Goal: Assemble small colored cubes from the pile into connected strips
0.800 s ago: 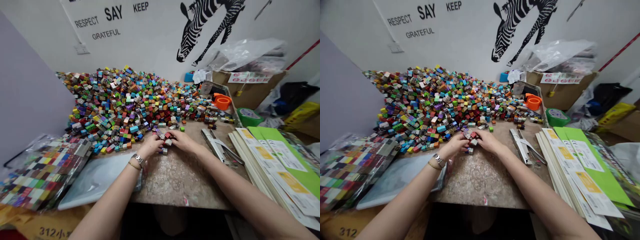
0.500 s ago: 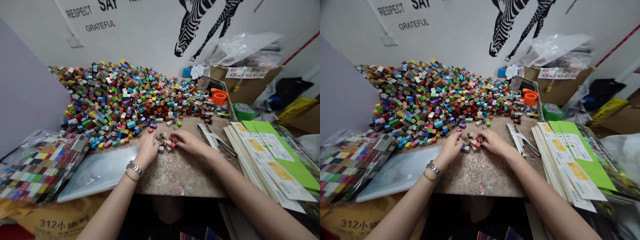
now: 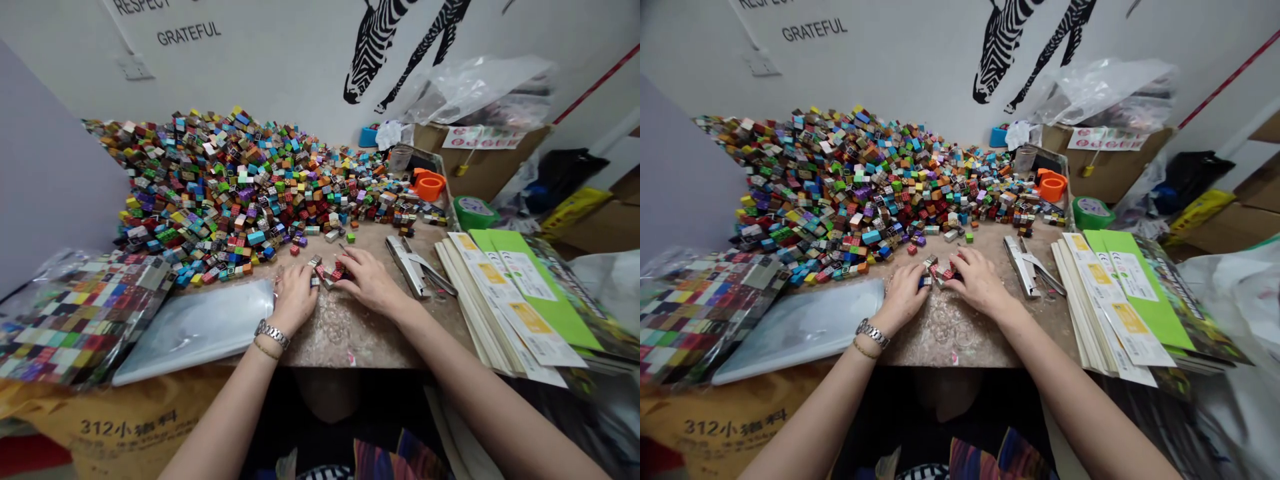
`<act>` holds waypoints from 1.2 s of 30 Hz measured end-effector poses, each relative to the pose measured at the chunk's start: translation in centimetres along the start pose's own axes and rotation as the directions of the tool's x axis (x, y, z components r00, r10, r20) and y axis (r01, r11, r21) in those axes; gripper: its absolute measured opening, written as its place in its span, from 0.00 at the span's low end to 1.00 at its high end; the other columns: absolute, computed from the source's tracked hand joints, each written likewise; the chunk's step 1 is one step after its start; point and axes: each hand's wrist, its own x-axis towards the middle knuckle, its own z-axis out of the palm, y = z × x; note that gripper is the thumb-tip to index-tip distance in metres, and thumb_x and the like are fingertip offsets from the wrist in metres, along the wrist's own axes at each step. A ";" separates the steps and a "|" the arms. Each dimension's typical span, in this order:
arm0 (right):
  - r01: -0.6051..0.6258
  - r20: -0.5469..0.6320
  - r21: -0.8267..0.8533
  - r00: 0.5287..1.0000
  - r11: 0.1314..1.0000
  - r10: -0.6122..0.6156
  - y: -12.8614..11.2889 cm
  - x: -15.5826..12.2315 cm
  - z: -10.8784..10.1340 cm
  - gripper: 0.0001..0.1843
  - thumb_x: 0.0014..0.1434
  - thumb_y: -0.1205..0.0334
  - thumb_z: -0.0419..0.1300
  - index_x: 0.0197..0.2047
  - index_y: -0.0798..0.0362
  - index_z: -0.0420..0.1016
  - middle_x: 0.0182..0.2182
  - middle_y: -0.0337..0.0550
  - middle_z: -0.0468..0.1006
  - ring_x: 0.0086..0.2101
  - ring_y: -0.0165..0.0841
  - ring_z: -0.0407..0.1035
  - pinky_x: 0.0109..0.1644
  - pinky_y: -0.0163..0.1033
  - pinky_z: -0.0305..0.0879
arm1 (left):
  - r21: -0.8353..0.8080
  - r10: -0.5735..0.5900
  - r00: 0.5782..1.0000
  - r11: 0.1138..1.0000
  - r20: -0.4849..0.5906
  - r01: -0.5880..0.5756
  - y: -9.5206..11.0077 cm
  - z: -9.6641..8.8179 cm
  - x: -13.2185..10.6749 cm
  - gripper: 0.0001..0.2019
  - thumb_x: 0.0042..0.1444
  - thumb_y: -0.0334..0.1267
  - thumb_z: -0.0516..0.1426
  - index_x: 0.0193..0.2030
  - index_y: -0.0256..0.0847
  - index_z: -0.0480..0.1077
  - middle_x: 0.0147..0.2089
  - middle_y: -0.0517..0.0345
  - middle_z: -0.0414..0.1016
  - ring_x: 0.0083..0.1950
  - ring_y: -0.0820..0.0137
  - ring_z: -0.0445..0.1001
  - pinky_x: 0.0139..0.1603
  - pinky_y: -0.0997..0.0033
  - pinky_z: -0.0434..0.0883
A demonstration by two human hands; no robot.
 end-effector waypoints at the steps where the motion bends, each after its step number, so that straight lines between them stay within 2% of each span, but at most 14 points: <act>1: -0.003 0.020 -0.011 1.000 1.000 0.003 -0.3 0.2 0.0 0.27 0.63 0.50 0.57 0.62 0.50 0.66 0.63 0.53 0.62 0.63 0.46 0.54 0.62 0.57 0.58 | 0.000 -0.002 1.000 1.000 0.012 0.002 0.0 0.0 0.0 0.23 0.56 0.31 0.54 0.59 0.42 0.65 0.58 0.46 0.69 0.62 0.54 0.62 0.63 0.52 0.60; 4: -0.020 0.043 -0.041 0.999 0.999 0.021 -0.6 0.7 0.3 0.22 0.64 0.53 0.56 0.59 0.50 0.69 0.61 0.51 0.66 0.61 0.45 0.56 0.62 0.56 0.59 | 0.009 -0.008 0.999 1.000 0.050 0.007 0.3 -0.2 -0.2 0.22 0.56 0.31 0.54 0.59 0.42 0.65 0.59 0.46 0.69 0.62 0.55 0.64 0.63 0.52 0.61; 9: -0.114 -0.009 -0.071 0.994 0.991 0.113 0.8 0.7 0.7 0.14 0.65 0.59 0.54 0.50 0.52 0.75 0.58 0.48 0.70 0.57 0.43 0.61 0.59 0.52 0.62 | 0.086 -0.036 0.998 0.996 0.049 0.032 1.2 -0.5 -0.5 0.20 0.58 0.33 0.53 0.59 0.39 0.65 0.59 0.44 0.69 0.61 0.54 0.64 0.62 0.52 0.61; 12: -0.111 -0.054 -0.044 0.993 0.993 0.108 0.9 0.5 0.4 0.15 0.65 0.60 0.54 0.53 0.52 0.73 0.58 0.49 0.70 0.57 0.43 0.61 0.59 0.52 0.62 | 0.107 -0.050 0.998 0.993 0.033 0.046 1.5 -0.4 -0.6 0.21 0.58 0.34 0.54 0.60 0.38 0.64 0.59 0.43 0.69 0.60 0.53 0.65 0.60 0.52 0.62; 15: -0.029 -0.074 -0.015 0.997 0.999 0.028 0.0 0.6 0.1 0.18 0.65 0.62 0.54 0.56 0.53 0.71 0.58 0.49 0.71 0.58 0.41 0.61 0.61 0.50 0.60 | 0.096 -0.029 0.999 0.995 0.044 0.024 1.5 -0.2 -0.5 0.22 0.58 0.34 0.55 0.60 0.39 0.63 0.58 0.43 0.70 0.61 0.53 0.65 0.60 0.52 0.62; 19: -0.022 0.024 -0.064 0.999 0.998 0.024 -1.4 1.1 0.3 0.19 0.63 0.65 0.54 0.57 0.52 0.70 0.59 0.50 0.69 0.60 0.44 0.58 0.59 0.53 0.58 | 0.080 -0.017 0.999 0.997 0.033 0.014 1.4 0.1 -0.8 0.22 0.58 0.32 0.56 0.60 0.40 0.64 0.58 0.44 0.70 0.60 0.54 0.65 0.59 0.53 0.61; 22: -0.061 0.086 -0.069 0.994 0.996 0.067 -1.4 1.5 0.9 0.17 0.64 0.65 0.54 0.56 0.51 0.71 0.57 0.49 0.72 0.59 0.44 0.60 0.60 0.54 0.55 | 0.060 -0.014 1.000 0.998 0.000 0.014 1.4 0.5 -1.2 0.23 0.58 0.32 0.56 0.61 0.41 0.64 0.58 0.44 0.71 0.60 0.54 0.66 0.60 0.53 0.61; 26: -0.080 0.077 -0.082 0.993 0.993 0.086 -0.5 1.7 1.2 0.12 0.65 0.63 0.54 0.50 0.51 0.73 0.51 0.47 0.76 0.56 0.42 0.63 0.60 0.51 0.52 | 0.020 0.024 1.000 1.000 -0.020 -0.024 1.1 1.0 -1.6 0.22 0.59 0.33 0.56 0.62 0.39 0.63 0.58 0.43 0.71 0.60 0.54 0.65 0.61 0.52 0.61; 29: -0.116 0.073 -0.130 0.989 0.985 0.126 -0.3 1.8 0.8 0.12 0.65 0.62 0.54 0.49 0.52 0.74 0.50 0.48 0.77 0.54 0.43 0.65 0.58 0.52 0.53 | -0.051 0.048 0.999 0.997 -0.020 -0.049 0.8 1.4 -1.8 0.25 0.59 0.32 0.55 0.64 0.39 0.61 0.58 0.44 0.70 0.61 0.55 0.65 0.62 0.53 0.61; 32: -0.151 0.036 -0.157 0.987 0.976 0.159 -0.6 1.6 0.4 0.15 0.66 0.62 0.53 0.53 0.52 0.73 0.52 0.49 0.76 0.54 0.45 0.65 0.56 0.52 0.55 | -0.129 0.061 0.997 0.989 -0.042 -0.066 0.7 1.8 -1.9 0.28 0.58 0.31 0.56 0.66 0.40 0.58 0.60 0.45 0.68 0.62 0.56 0.64 0.63 0.54 0.61; 36: -0.101 -0.063 -0.070 0.993 0.992 0.097 -1.8 0.6 -0.1 0.16 0.67 0.61 0.51 0.55 0.50 0.72 0.53 0.48 0.75 0.54 0.43 0.65 0.55 0.49 0.60 | -0.189 0.037 0.993 0.980 -0.112 -0.058 0.4 2.1 -2.2 0.30 0.56 0.30 0.57 0.66 0.40 0.57 0.62 0.44 0.66 0.65 0.55 0.62 0.67 0.52 0.58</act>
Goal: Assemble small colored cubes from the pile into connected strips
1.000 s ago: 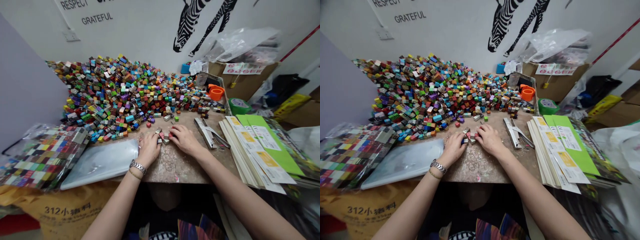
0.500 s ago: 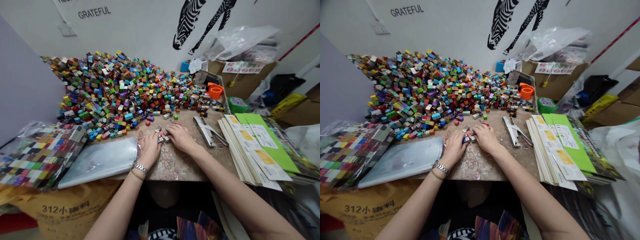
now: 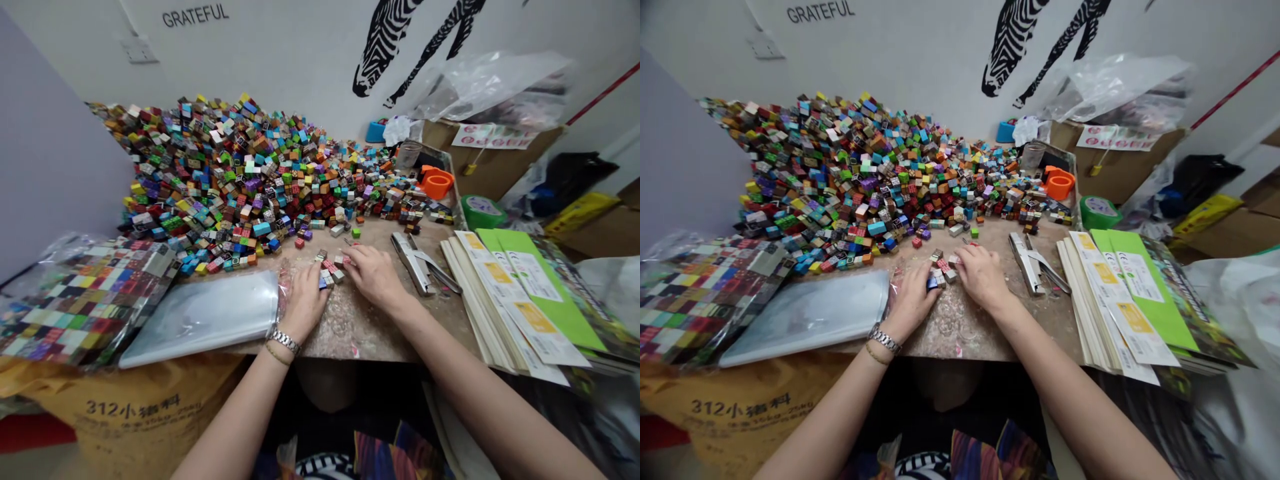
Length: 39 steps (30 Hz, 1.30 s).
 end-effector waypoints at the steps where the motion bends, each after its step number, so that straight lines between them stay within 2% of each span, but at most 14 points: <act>1: 0.025 -0.005 0.039 1.000 0.999 -0.025 -0.2 -0.3 0.0 0.16 0.67 0.61 0.51 0.54 0.50 0.72 0.53 0.48 0.75 0.53 0.41 0.67 0.54 0.47 0.61 | -0.008 -0.005 1.000 1.000 -0.007 0.004 -0.1 0.0 0.0 0.30 0.56 0.30 0.57 0.65 0.40 0.57 0.62 0.44 0.66 0.65 0.55 0.62 0.67 0.52 0.58; 5: 0.072 0.037 0.158 0.996 0.985 -0.078 -0.7 -1.3 0.5 0.18 0.65 0.64 0.52 0.57 0.52 0.70 0.54 0.48 0.74 0.52 0.38 0.68 0.58 0.43 0.63 | -0.021 -0.024 1.000 0.999 0.014 0.024 -0.3 0.1 0.0 0.29 0.55 0.29 0.57 0.65 0.39 0.58 0.61 0.43 0.67 0.64 0.54 0.64 0.66 0.52 0.60; 11: 0.030 0.113 0.136 0.993 0.990 -0.045 -0.1 -1.1 1.4 0.21 0.63 0.66 0.54 0.59 0.56 0.68 0.55 0.51 0.71 0.55 0.41 0.65 0.62 0.47 0.61 | -0.054 0.012 0.998 0.998 0.057 -0.009 -0.1 0.0 0.0 0.23 0.56 0.29 0.57 0.60 0.41 0.64 0.57 0.46 0.72 0.60 0.55 0.67 0.64 0.53 0.61; 15: 0.045 0.092 0.181 0.994 0.982 -0.063 0.0 -1.7 1.2 0.21 0.63 0.66 0.53 0.59 0.55 0.67 0.55 0.51 0.71 0.55 0.40 0.65 0.62 0.46 0.61 | -0.092 0.031 0.996 0.995 0.079 -0.024 0.0 -0.1 -0.4 0.24 0.55 0.29 0.59 0.59 0.42 0.65 0.58 0.47 0.71 0.62 0.56 0.66 0.65 0.54 0.60; 18: 0.049 0.074 0.199 0.995 0.979 -0.064 0.2 -2.3 1.1 0.20 0.64 0.65 0.54 0.59 0.55 0.68 0.54 0.51 0.71 0.54 0.39 0.66 0.61 0.45 0.62 | -0.098 0.034 0.996 0.995 0.083 -0.026 0.2 -0.1 -0.6 0.25 0.55 0.33 0.61 0.60 0.40 0.63 0.59 0.45 0.70 0.62 0.55 0.65 0.65 0.54 0.60; 24: -0.017 0.105 0.153 0.994 0.988 0.001 0.2 -1.6 1.4 0.18 0.65 0.62 0.55 0.57 0.57 0.69 0.51 0.51 0.73 0.52 0.39 0.68 0.58 0.42 0.63 | -0.014 0.065 0.995 0.998 0.075 -0.064 0.5 0.1 -0.8 0.25 0.56 0.39 0.61 0.60 0.41 0.63 0.59 0.47 0.69 0.62 0.56 0.64 0.64 0.53 0.60; 30: -0.095 0.171 -0.035 0.980 0.995 0.099 -1.6 0.1 1.0 0.19 0.69 0.51 0.49 0.53 0.54 0.71 0.47 0.50 0.75 0.47 0.40 0.71 0.48 0.40 0.65 | 0.047 0.086 0.996 0.995 0.039 -0.087 0.5 0.4 -0.5 0.19 0.58 0.37 0.60 0.56 0.39 0.67 0.54 0.48 0.72 0.58 0.58 0.67 0.61 0.54 0.64; 34: -0.051 0.180 -0.063 0.982 0.997 0.062 -1.9 0.5 1.0 0.21 0.70 0.49 0.45 0.50 0.53 0.72 0.46 0.49 0.76 0.46 0.38 0.71 0.46 0.38 0.64 | 0.034 0.075 0.997 0.996 0.035 -0.076 0.4 0.4 -0.4 0.17 0.58 0.37 0.59 0.55 0.40 0.68 0.54 0.49 0.72 0.59 0.58 0.67 0.60 0.54 0.65; 39: -0.006 0.163 -0.003 0.987 1.000 0.006 -1.0 0.3 1.6 0.18 0.70 0.52 0.46 0.52 0.52 0.70 0.47 0.48 0.76 0.47 0.37 0.71 0.49 0.39 0.64 | 0.018 0.077 0.997 0.997 -0.005 -0.077 0.4 0.5 -0.7 0.20 0.57 0.36 0.60 0.56 0.38 0.65 0.55 0.47 0.72 0.58 0.57 0.67 0.60 0.53 0.65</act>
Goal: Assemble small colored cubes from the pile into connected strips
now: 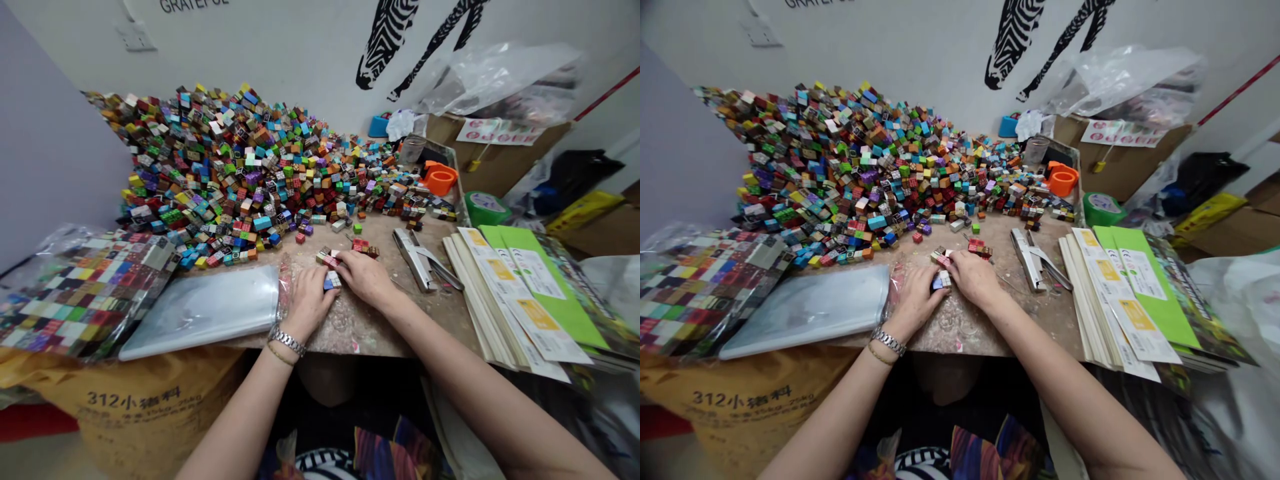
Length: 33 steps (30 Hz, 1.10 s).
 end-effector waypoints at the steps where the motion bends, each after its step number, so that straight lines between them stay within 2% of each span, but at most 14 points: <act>1: 0.014 -0.002 0.019 1.000 1.000 -0.014 0.3 0.0 0.1 0.17 0.70 0.53 0.48 0.53 0.52 0.70 0.48 0.47 0.76 0.48 0.37 0.71 0.50 0.39 0.64 | -0.005 -0.005 1.000 1.000 -0.014 0.005 0.0 0.0 -0.1 0.21 0.57 0.35 0.60 0.57 0.38 0.64 0.55 0.47 0.72 0.58 0.57 0.68 0.59 0.54 0.66; 6: 0.086 0.017 0.085 0.996 0.993 -0.088 1.2 0.1 0.2 0.13 0.67 0.61 0.53 0.51 0.53 0.72 0.49 0.48 0.76 0.49 0.36 0.70 0.54 0.39 0.63 | -0.007 -0.028 0.997 1.000 -0.069 0.028 0.1 0.2 -0.2 0.21 0.55 0.35 0.61 0.56 0.40 0.64 0.52 0.48 0.72 0.54 0.57 0.69 0.56 0.54 0.67; 10: 0.142 0.017 0.111 0.989 0.984 -0.145 1.6 0.1 0.2 0.11 0.66 0.63 0.53 0.49 0.54 0.73 0.49 0.48 0.76 0.49 0.36 0.70 0.55 0.39 0.63 | -0.026 -0.041 0.996 0.999 -0.077 0.039 0.1 0.1 -0.2 0.22 0.55 0.34 0.60 0.56 0.41 0.63 0.53 0.49 0.71 0.55 0.58 0.68 0.57 0.54 0.66; 20: 0.156 0.067 0.155 0.984 0.976 -0.168 1.9 0.6 -0.3 0.11 0.66 0.65 0.55 0.49 0.54 0.74 0.48 0.47 0.77 0.49 0.36 0.71 0.54 0.39 0.64 | -0.031 -0.063 0.992 0.998 -0.113 0.060 -0.1 0.5 -0.3 0.27 0.54 0.34 0.61 0.60 0.37 0.59 0.56 0.44 0.70 0.59 0.56 0.67 0.61 0.53 0.64; 26: 0.209 0.099 0.136 0.970 0.968 -0.223 2.2 1.0 -0.7 0.10 0.67 0.63 0.54 0.45 0.55 0.75 0.45 0.49 0.78 0.47 0.36 0.71 0.53 0.40 0.65 | -0.037 -0.061 0.992 0.998 -0.113 0.058 -0.2 0.6 -0.4 0.29 0.54 0.35 0.61 0.61 0.40 0.57 0.57 0.44 0.68 0.62 0.55 0.65 0.61 0.52 0.64; 33: 0.208 0.127 0.124 0.966 0.970 -0.223 1.7 1.1 -1.1 0.10 0.67 0.64 0.54 0.47 0.55 0.75 0.46 0.49 0.77 0.48 0.35 0.71 0.54 0.39 0.64 | -0.055 -0.050 0.993 0.997 -0.106 0.045 -0.2 0.4 -0.4 0.30 0.53 0.34 0.62 0.61 0.41 0.57 0.58 0.46 0.68 0.62 0.56 0.65 0.62 0.51 0.63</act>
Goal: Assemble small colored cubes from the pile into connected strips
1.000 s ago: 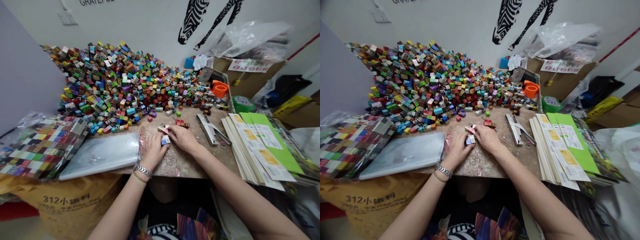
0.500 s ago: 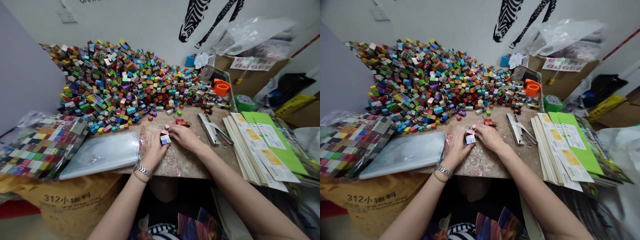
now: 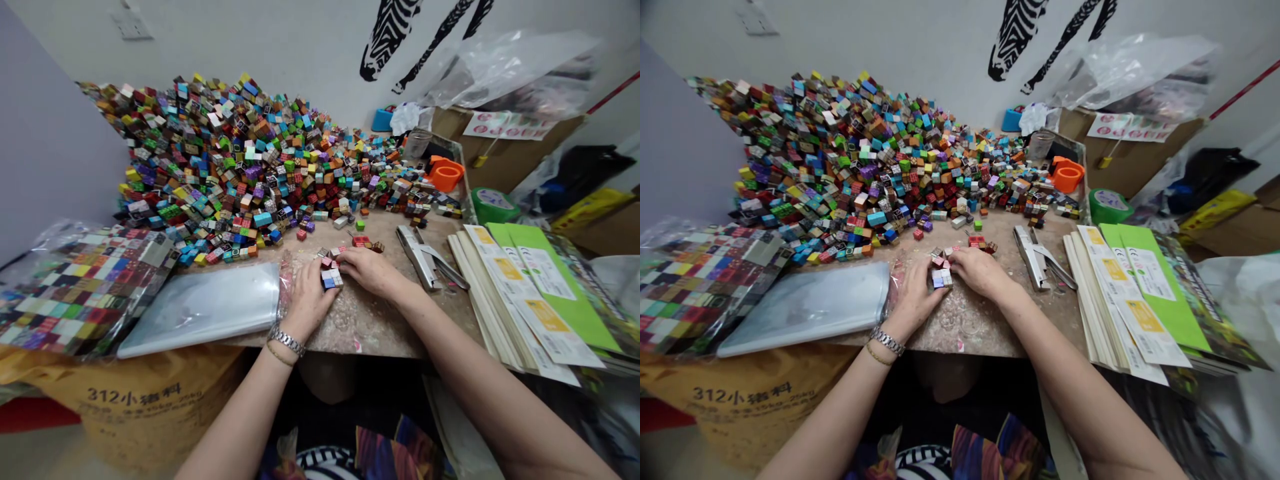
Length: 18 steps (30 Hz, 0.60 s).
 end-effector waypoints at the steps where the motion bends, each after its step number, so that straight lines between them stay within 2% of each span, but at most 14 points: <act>1: -0.006 -0.002 -0.004 1.000 1.000 0.006 -0.1 0.0 -0.1 0.11 0.67 0.63 0.54 0.47 0.54 0.75 0.46 0.49 0.77 0.48 0.35 0.71 0.54 0.39 0.64 | -0.002 -0.004 1.000 1.000 0.003 0.004 0.0 0.0 0.0 0.30 0.54 0.34 0.62 0.62 0.41 0.56 0.58 0.46 0.68 0.62 0.56 0.65 0.62 0.51 0.63; 9: -0.075 -0.006 -0.045 0.997 0.996 0.075 -0.1 0.1 -0.2 0.14 0.68 0.58 0.52 0.50 0.53 0.75 0.44 0.50 0.78 0.44 0.36 0.71 0.50 0.38 0.64 | 0.018 -0.024 1.000 1.000 0.007 0.024 0.0 0.1 -0.2 0.33 0.55 0.36 0.61 0.65 0.40 0.54 0.60 0.43 0.67 0.63 0.55 0.65 0.64 0.50 0.62; 14: -0.081 -0.021 -0.066 0.997 0.995 0.080 0.4 -0.2 -0.2 0.14 0.68 0.60 0.52 0.52 0.52 0.74 0.47 0.50 0.78 0.47 0.37 0.71 0.52 0.38 0.63 | 0.020 -0.018 1.000 1.000 0.015 0.017 0.1 -0.1 -0.1 0.32 0.56 0.35 0.61 0.66 0.37 0.54 0.59 0.42 0.68 0.62 0.57 0.66 0.63 0.54 0.64; 18: -0.102 -0.031 -0.086 0.995 0.991 0.100 -0.2 0.0 0.0 0.17 0.68 0.54 0.52 0.53 0.53 0.73 0.48 0.50 0.77 0.48 0.37 0.70 0.51 0.38 0.63 | 0.024 -0.012 1.000 1.000 0.008 0.012 0.2 -0.1 -0.1 0.32 0.55 0.35 0.61 0.65 0.37 0.54 0.59 0.43 0.68 0.60 0.56 0.67 0.62 0.53 0.64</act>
